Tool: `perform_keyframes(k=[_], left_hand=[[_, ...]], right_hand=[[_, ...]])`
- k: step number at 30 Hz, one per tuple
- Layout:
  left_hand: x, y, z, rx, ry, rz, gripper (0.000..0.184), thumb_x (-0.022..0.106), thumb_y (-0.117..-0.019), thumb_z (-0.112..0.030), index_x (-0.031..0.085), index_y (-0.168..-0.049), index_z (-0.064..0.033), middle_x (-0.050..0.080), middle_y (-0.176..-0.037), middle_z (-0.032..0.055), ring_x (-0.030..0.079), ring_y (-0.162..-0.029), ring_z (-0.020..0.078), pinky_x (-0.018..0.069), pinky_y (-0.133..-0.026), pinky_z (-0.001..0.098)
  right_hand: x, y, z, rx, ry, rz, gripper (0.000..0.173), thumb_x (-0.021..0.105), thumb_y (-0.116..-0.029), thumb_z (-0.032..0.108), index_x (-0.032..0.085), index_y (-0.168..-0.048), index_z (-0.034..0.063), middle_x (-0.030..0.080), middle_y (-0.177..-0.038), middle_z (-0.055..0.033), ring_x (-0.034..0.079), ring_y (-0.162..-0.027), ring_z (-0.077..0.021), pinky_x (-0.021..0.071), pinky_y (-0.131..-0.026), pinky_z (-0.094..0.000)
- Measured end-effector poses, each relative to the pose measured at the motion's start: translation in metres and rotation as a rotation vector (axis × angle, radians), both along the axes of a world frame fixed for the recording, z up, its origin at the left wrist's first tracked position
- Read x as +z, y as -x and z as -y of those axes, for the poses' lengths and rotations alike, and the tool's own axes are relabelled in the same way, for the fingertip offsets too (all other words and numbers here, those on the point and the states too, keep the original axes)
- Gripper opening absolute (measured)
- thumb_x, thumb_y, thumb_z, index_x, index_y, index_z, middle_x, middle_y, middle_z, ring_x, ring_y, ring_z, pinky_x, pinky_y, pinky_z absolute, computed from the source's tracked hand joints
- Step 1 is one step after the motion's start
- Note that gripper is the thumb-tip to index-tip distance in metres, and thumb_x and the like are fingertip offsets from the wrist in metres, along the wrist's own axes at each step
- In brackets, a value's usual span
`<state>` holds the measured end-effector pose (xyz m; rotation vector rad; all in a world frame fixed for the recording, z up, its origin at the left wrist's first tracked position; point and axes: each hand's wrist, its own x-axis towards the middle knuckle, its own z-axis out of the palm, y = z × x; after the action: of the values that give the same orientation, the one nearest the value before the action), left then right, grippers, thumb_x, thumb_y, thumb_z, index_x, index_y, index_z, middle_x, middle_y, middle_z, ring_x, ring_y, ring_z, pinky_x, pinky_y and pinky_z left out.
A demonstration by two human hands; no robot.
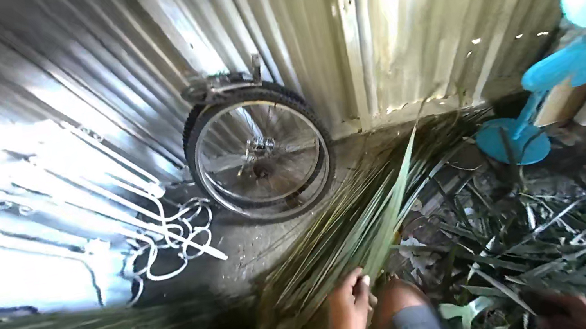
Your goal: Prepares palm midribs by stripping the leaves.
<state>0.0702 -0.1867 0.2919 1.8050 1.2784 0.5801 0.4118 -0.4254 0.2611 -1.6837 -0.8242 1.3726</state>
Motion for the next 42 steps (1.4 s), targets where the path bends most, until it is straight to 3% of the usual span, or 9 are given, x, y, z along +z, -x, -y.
perform_keyframes(k=[6,7,9,12,18,22,30,37,42], left_hand=[[0.055,-0.053,0.073,-0.312,-0.079,0.246,0.021,0.064,-0.0994,-0.009,0.070,-0.117,0.0007,0.076,-0.094,0.0067,0.074,-0.078,0.0130,0.0649,-0.074,0.0340],[0.052,-0.061,0.081,-0.365,-0.092,0.287,0.019,0.065,-0.0994,-0.010,0.071,-0.115,-0.0015,0.077,-0.090,0.0049,0.074,-0.073,0.0135,0.0659,-0.069,0.0345],[0.054,-0.075,0.098,-0.469,-0.121,0.343,0.016,0.065,-0.0989,-0.007,0.073,-0.111,-0.0006,0.076,-0.085,0.0043,0.074,-0.069,0.0132,0.0657,-0.066,0.0339],[0.058,-0.080,0.114,-0.566,-0.080,0.299,0.020,0.063,-0.0992,-0.005,0.071,-0.117,0.0013,0.076,-0.090,0.0069,0.074,-0.073,0.0140,0.0654,-0.069,0.0339],[0.046,-0.065,0.118,-0.579,0.080,0.187,0.019,0.057,-0.1024,-0.008,0.072,-0.109,0.0007,0.075,-0.088,0.0063,0.072,-0.068,0.0140,0.0636,-0.064,0.0331],[0.063,-0.087,0.130,-0.558,0.026,0.204,0.018,0.058,-0.1025,-0.010,0.070,-0.111,0.0007,0.073,-0.082,0.0061,0.071,-0.064,0.0137,0.0630,-0.060,0.0327],[0.076,-0.121,0.144,-0.475,-0.050,0.292,0.010,0.063,-0.0967,-0.004,0.070,-0.102,0.0010,0.074,-0.084,0.0062,0.071,-0.071,0.0130,0.0632,-0.069,0.0329],[0.093,-0.116,0.152,-0.406,0.471,0.486,0.013,0.062,-0.0909,0.006,0.067,-0.094,-0.0049,0.067,-0.068,0.0033,0.059,-0.053,0.0083,0.0517,-0.051,0.0242],[0.093,-0.109,0.147,-0.323,0.641,0.435,0.014,0.060,-0.0920,0.006,0.069,-0.088,-0.0038,0.066,-0.066,0.0031,0.055,-0.050,0.0053,0.0471,-0.048,0.0193]], right_hand=[[0.074,0.028,-0.025,0.206,-0.410,-0.280,0.098,0.086,-0.0757,0.039,0.037,-0.158,0.0218,0.066,-0.092,0.0014,0.058,-0.063,-0.0073,0.0504,-0.052,-0.0256],[0.078,0.034,-0.026,0.208,-0.451,-0.339,0.088,0.087,-0.0763,0.035,0.042,-0.151,0.0211,0.066,-0.091,0.0008,0.057,-0.062,-0.0074,0.0486,-0.051,-0.0251],[0.081,0.046,-0.021,0.150,-0.494,-0.432,0.048,0.086,-0.0768,0.022,0.061,-0.118,0.0179,0.067,-0.085,0.0003,0.054,-0.057,-0.0062,0.0453,-0.049,-0.0235],[0.080,0.052,-0.005,0.000,-0.549,-0.477,0.023,0.084,-0.0787,0.014,0.074,-0.100,0.0151,0.070,-0.081,-0.0004,0.053,-0.053,-0.0042,0.0447,-0.046,-0.0218],[0.104,0.019,0.027,-0.276,-0.598,-0.384,0.027,0.073,-0.0850,0.012,0.066,-0.111,0.0121,0.066,-0.084,-0.0029,0.050,-0.051,-0.0059,0.0427,-0.044,-0.0226],[0.111,0.028,0.033,-0.191,-0.590,-0.383,0.046,0.079,-0.0811,0.014,0.059,-0.123,0.0140,0.066,-0.091,-0.0022,0.052,-0.055,-0.0067,0.0435,-0.046,-0.0227],[0.096,0.060,0.032,-0.057,-0.601,-0.212,0.042,0.082,-0.0810,0.013,0.062,-0.118,0.0087,0.068,-0.089,-0.0028,0.060,-0.065,-0.0098,0.0491,-0.054,-0.0259],[0.083,0.053,0.033,-0.047,-0.765,0.027,0.028,0.085,-0.0799,0.014,0.072,-0.102,0.0047,0.069,-0.096,-0.0032,0.064,-0.085,-0.0091,0.0563,-0.079,-0.0291],[0.087,0.061,0.034,-0.080,-0.766,0.333,0.037,0.087,-0.0779,0.019,0.076,-0.111,0.0049,0.070,-0.106,-0.0114,0.066,-0.098,-0.0157,0.0562,-0.089,-0.0331]])
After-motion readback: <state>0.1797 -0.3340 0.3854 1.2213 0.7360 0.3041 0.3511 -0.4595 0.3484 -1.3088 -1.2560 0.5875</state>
